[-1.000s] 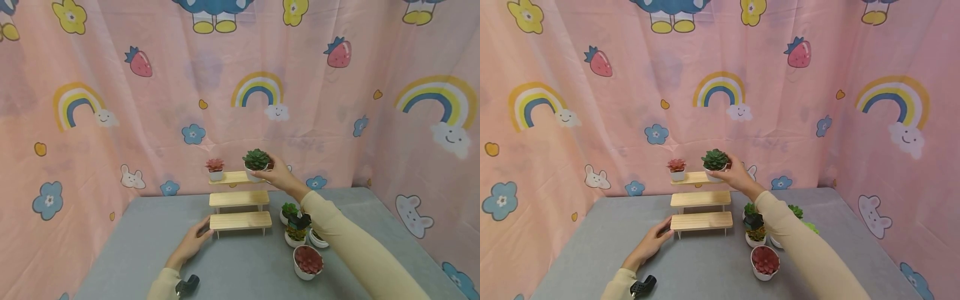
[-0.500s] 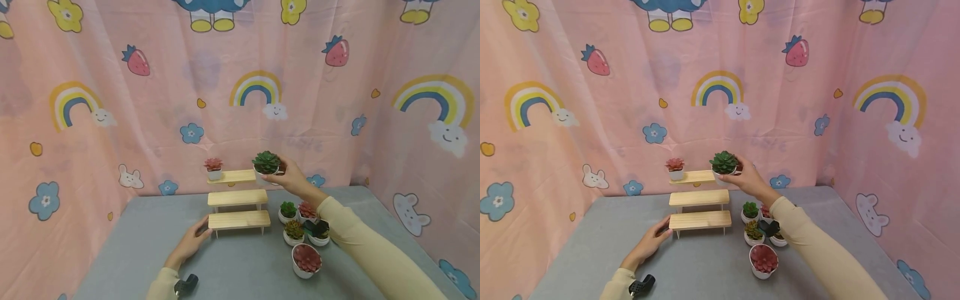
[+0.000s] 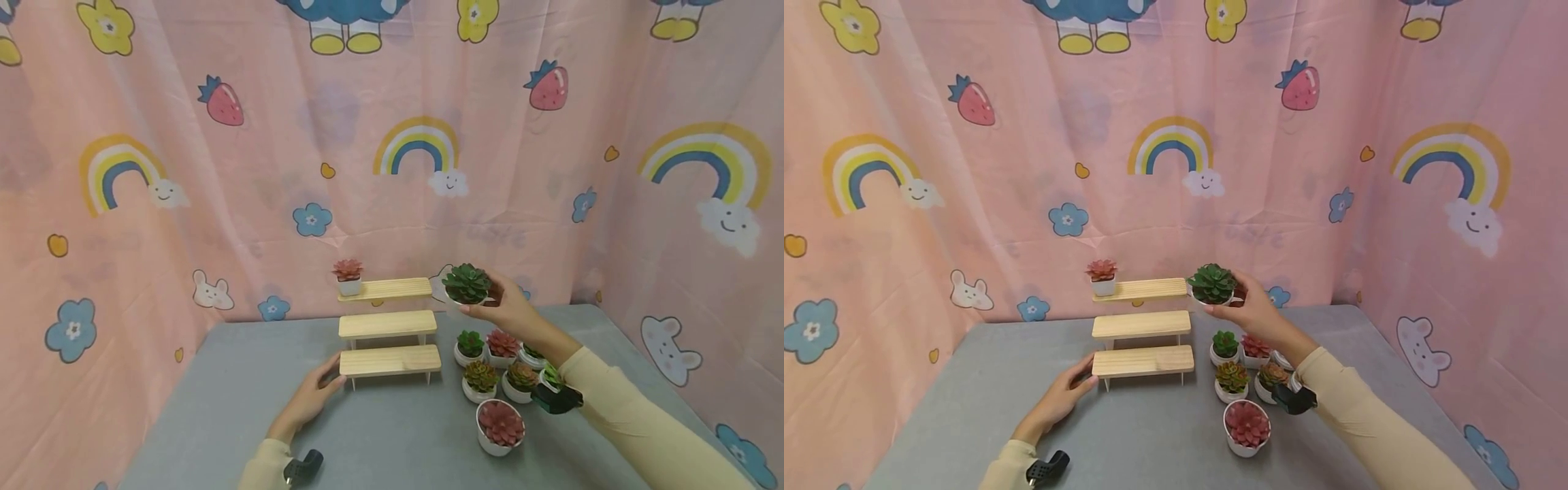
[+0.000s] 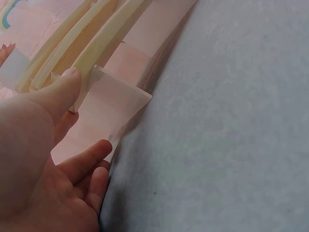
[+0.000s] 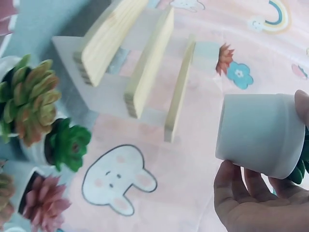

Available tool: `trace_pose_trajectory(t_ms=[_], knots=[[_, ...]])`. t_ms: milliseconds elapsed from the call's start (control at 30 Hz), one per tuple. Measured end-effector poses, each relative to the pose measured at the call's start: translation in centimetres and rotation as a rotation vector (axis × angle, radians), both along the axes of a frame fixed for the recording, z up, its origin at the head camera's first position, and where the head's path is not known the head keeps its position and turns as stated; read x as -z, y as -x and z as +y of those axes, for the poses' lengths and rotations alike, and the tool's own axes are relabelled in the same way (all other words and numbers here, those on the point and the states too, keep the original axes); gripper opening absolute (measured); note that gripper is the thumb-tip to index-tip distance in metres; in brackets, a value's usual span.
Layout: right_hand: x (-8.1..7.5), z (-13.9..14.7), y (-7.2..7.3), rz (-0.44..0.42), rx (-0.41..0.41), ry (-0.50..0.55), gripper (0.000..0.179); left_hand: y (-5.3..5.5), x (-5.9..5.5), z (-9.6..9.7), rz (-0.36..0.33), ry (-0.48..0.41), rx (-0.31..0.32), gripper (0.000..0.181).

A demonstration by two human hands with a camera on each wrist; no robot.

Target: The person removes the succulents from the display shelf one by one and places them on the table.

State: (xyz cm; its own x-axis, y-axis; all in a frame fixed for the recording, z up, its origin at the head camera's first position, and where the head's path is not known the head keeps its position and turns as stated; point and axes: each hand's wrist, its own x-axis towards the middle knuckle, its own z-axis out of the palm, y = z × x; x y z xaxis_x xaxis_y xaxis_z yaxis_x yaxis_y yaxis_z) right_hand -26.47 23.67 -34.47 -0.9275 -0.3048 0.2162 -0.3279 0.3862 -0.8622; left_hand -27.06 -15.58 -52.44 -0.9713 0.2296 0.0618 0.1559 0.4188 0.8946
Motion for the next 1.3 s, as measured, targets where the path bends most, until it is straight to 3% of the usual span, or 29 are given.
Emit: trace_pose_trajectory(t_ms=[300,533,767,1000,1300], knots=[[1.3,2.6,-2.3,-0.016,0.041,-0.035,0.083,0.0,0.0,-0.1,-0.010,-0.006,-0.002,0.066],[3.0,4.7,-4.5,-0.003,0.007,-0.048,0.077,0.1,0.0,-0.1,0.013,0.010,0.005,0.066],[5.2,6.8,-6.8,-0.012,0.115,-0.126,0.078,0.0,0.1,-0.1,0.002,0.010,-0.002,0.067],[7.0,8.5,-8.5,-0.018,0.124,-0.093,0.074,0.1,0.0,-0.1,-0.011,0.006,-0.007,0.068],[9.4,10.0,-10.1,-0.078,0.174,-0.152,0.075,0.0,-0.1,0.0,-0.009,0.020,-0.013,0.067]])
